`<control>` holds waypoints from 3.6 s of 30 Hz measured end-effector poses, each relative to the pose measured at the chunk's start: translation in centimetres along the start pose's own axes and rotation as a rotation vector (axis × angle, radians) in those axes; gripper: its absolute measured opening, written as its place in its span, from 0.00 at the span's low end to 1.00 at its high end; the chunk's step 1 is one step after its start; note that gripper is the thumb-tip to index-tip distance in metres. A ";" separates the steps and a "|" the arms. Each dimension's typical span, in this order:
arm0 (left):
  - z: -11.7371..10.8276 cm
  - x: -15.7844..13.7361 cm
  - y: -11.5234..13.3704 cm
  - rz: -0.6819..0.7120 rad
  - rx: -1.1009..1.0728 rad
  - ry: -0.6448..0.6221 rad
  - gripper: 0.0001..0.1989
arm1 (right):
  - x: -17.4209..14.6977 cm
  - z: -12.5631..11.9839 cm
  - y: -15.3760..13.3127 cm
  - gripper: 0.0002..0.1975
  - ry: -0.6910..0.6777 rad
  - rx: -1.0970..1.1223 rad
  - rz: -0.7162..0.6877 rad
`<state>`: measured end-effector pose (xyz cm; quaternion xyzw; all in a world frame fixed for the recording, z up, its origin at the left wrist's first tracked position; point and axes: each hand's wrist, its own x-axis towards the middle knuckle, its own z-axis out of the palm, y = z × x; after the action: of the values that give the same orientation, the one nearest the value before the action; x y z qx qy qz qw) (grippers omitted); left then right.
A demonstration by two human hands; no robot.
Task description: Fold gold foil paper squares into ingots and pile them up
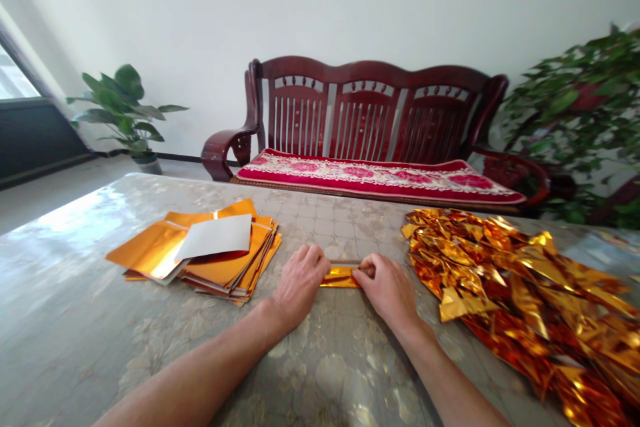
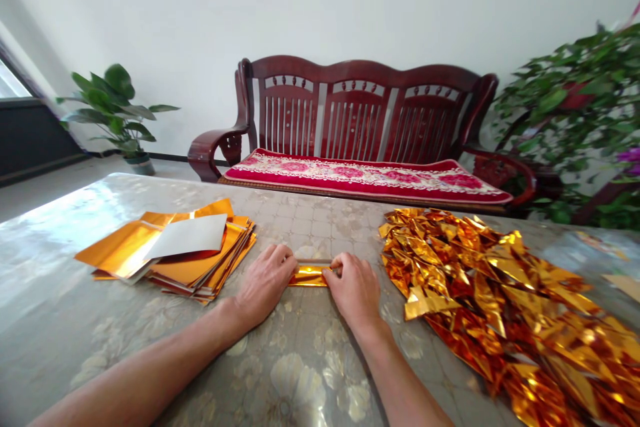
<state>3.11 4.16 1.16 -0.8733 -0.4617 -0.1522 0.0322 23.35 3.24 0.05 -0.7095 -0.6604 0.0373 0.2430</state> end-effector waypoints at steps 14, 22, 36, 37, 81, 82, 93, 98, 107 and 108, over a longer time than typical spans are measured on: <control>-0.9 -0.3 0.5 0.303 -0.106 -0.148 0.13 | -0.2 0.2 0.2 0.02 0.027 0.003 -0.090; -0.6 -0.9 0.4 0.319 -0.108 -0.131 0.14 | -0.4 -0.1 -0.2 0.03 0.002 -0.070 -0.093; -1.3 -2.8 0.3 0.287 -0.049 -0.148 0.25 | -1.9 -0.1 -1.1 0.14 0.051 -0.345 -0.156; -1.5 -3.0 0.3 0.285 -0.028 -0.168 0.26 | -1.8 -0.1 -0.9 0.14 0.051 -0.349 -0.157; -0.3 -1.2 -0.8 0.244 0.037 -0.087 0.07 | -2.4 -0.5 -1.4 0.10 0.044 -0.197 -0.623; -0.1 -1.2 -0.6 0.247 0.041 -0.078 0.07 | -2.5 -0.7 -1.5 0.07 0.023 -0.162 -0.606; 0.1 -1.6 -1.3 0.111 -0.221 -0.052 0.13 | -2.3 -0.3 -1.7 0.08 -0.031 -0.038 -0.550; 0.3 -1.8 -1.9 0.033 -0.318 -0.066 0.17 | -2.3 -0.4 -1.9 0.07 -0.015 -0.033 -0.526; 0.3 -1.7 -2.1 0.054 -0.341 -0.033 0.17 | -2.2 -0.7 -2.4 0.09 -0.046 -0.044 -0.459; 0.3 -1.7 -2.1 0.052 -0.345 -0.032 0.17 | -2.2 -0.7 -2.5 0.09 -0.045 -0.046 -0.454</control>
<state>0.56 4.04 0.22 -0.8798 -0.4064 -0.2143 -0.1215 21.06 0.98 1.03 -0.5472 -0.8090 -0.0174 0.2140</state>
